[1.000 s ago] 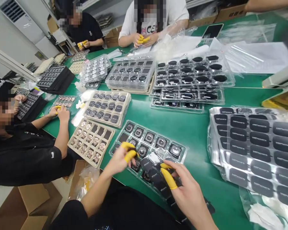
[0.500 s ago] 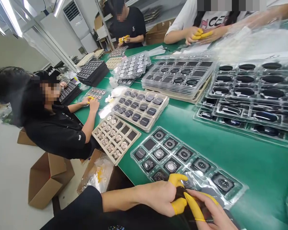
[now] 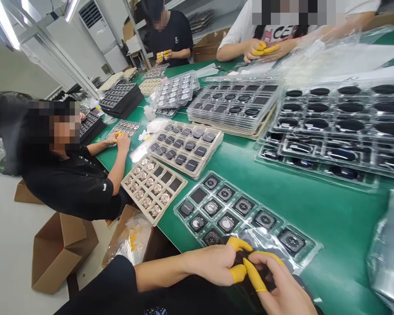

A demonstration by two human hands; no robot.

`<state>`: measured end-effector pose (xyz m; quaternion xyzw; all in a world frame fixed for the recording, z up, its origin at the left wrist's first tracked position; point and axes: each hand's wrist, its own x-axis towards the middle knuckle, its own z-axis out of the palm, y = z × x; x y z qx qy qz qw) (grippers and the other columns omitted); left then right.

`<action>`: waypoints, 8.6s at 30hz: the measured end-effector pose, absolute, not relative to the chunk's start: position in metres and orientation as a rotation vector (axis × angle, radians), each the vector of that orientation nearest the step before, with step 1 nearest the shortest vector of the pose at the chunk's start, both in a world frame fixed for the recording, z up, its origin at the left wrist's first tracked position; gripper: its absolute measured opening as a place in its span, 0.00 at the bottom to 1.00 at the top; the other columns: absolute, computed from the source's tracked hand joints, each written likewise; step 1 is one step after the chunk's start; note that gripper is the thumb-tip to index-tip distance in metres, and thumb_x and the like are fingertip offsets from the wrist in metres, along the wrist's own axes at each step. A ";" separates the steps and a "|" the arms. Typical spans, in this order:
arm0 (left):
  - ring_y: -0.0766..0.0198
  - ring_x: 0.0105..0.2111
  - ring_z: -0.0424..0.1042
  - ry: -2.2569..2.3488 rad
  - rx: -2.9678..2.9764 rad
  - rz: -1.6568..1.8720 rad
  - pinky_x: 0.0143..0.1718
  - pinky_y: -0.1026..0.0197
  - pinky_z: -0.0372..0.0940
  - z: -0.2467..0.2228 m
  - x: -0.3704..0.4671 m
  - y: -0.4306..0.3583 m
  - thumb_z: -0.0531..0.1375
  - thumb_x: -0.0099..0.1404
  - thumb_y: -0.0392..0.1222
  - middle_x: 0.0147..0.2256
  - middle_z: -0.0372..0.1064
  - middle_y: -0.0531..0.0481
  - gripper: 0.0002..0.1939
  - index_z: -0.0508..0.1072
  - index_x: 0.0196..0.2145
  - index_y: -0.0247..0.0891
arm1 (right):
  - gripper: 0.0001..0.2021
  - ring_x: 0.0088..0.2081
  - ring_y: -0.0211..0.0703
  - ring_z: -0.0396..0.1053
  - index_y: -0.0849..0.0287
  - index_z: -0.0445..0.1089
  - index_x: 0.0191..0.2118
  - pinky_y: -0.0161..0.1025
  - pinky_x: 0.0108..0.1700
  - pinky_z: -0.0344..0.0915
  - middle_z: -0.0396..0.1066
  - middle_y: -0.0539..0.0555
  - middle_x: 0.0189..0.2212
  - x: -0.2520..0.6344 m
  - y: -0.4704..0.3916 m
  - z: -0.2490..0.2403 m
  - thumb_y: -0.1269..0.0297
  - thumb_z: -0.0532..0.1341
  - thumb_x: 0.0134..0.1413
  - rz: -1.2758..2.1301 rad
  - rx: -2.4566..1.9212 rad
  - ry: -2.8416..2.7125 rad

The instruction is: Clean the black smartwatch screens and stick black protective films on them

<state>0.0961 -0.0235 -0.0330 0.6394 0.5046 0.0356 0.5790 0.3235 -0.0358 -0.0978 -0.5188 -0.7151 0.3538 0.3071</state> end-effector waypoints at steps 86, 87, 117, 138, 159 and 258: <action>0.65 0.31 0.78 0.703 1.176 0.725 0.28 0.64 0.77 -0.025 0.058 -0.017 0.80 0.61 0.65 0.45 0.78 0.51 0.40 0.72 0.61 0.46 | 0.07 0.32 0.44 0.66 0.56 0.79 0.52 0.41 0.32 0.62 0.77 0.52 0.32 0.274 -0.018 0.028 0.71 0.65 0.75 0.113 -1.032 -2.040; 0.66 0.30 0.77 0.707 1.155 0.714 0.25 0.65 0.76 -0.027 0.059 -0.017 0.80 0.61 0.65 0.43 0.77 0.52 0.40 0.72 0.61 0.46 | 0.06 0.32 0.44 0.66 0.57 0.79 0.51 0.41 0.32 0.62 0.78 0.53 0.32 0.277 -0.018 0.025 0.72 0.65 0.74 0.099 -1.064 -2.039; 0.64 0.29 0.80 0.745 1.203 0.884 0.31 0.63 0.75 -0.025 0.041 -0.005 0.82 0.58 0.64 0.37 0.78 0.54 0.40 0.74 0.59 0.44 | 0.15 0.34 0.46 0.71 0.56 0.80 0.45 0.42 0.30 0.59 0.75 0.53 0.32 0.322 0.000 0.052 0.75 0.55 0.76 0.560 -0.952 -2.434; 0.61 0.35 0.82 0.718 1.214 0.807 0.36 0.60 0.79 -0.020 0.045 -0.005 0.83 0.56 0.64 0.43 0.80 0.50 0.43 0.74 0.60 0.45 | 0.08 0.34 0.44 0.66 0.55 0.81 0.47 0.42 0.30 0.58 0.75 0.52 0.31 0.275 -0.001 0.050 0.71 0.63 0.76 0.100 -0.956 -2.226; 0.63 0.30 0.81 0.737 1.167 0.777 0.29 0.61 0.79 -0.025 0.045 -0.001 0.81 0.61 0.63 0.43 0.79 0.52 0.39 0.71 0.59 0.46 | 0.11 0.36 0.46 0.68 0.53 0.81 0.48 0.42 0.30 0.55 0.75 0.53 0.33 0.271 0.005 0.037 0.73 0.61 0.75 0.172 -1.076 -2.216; 0.63 0.34 0.82 0.858 1.363 1.024 0.34 0.64 0.77 -0.015 0.027 -0.013 0.82 0.60 0.62 0.40 0.79 0.52 0.38 0.76 0.59 0.44 | 0.06 0.34 0.44 0.74 0.53 0.80 0.47 0.41 0.31 0.65 0.78 0.55 0.37 0.304 -0.002 0.002 0.65 0.64 0.75 0.020 -1.413 -1.976</action>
